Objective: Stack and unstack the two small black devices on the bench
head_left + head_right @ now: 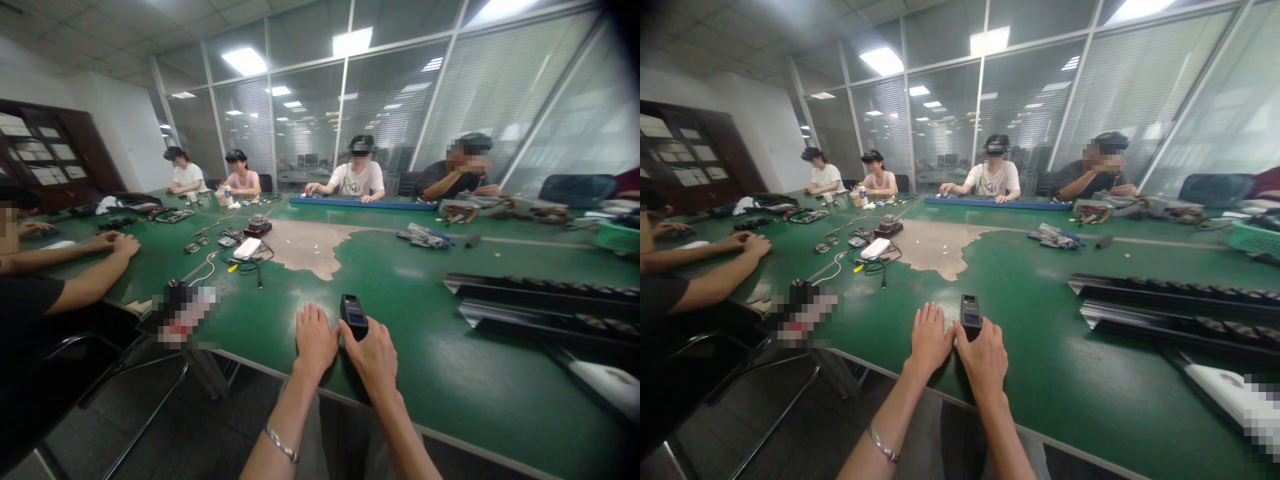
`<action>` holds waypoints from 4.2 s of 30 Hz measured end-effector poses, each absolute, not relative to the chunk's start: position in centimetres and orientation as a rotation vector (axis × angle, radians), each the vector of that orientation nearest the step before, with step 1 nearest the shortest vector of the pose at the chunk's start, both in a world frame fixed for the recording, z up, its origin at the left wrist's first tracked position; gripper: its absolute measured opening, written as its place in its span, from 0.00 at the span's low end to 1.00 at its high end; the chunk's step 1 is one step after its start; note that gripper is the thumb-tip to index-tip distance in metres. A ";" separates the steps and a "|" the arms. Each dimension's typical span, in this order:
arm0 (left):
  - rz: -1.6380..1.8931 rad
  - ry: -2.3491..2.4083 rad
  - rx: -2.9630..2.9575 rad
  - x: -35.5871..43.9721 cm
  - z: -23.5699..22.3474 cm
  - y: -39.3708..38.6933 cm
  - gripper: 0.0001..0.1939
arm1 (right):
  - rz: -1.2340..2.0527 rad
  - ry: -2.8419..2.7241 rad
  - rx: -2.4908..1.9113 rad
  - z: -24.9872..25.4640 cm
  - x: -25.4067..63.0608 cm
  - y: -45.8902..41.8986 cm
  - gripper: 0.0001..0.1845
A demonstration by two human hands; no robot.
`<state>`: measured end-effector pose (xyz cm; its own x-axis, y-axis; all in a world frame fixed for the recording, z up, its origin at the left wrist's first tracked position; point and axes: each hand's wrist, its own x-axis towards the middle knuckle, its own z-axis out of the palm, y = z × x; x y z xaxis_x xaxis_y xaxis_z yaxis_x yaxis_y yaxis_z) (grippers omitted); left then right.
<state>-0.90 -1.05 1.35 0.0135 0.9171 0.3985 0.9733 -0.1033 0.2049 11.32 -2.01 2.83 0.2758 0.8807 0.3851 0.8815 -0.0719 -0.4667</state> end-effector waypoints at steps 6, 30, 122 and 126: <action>-0.626 -2.036 -2.137 -0.9 1.5 -1.1 0.29 | 0.001 -1.568 -1.920 2.7 11.3 -2.0 0.32; -0.563 -2.024 -2.157 -0.5 1.3 -0.7 0.29 | 0.019 -1.530 -1.773 4.7 12.0 -1.1 0.21; -0.465 -2.046 -2.089 0.5 1.6 -0.4 0.26 | -0.037 -1.406 -1.601 4.2 17.2 -1.1 0.28; -0.452 -2.052 -2.088 0.5 1.7 -0.5 0.26 | -0.047 -1.474 -1.684 5.1 14.7 -1.0 0.25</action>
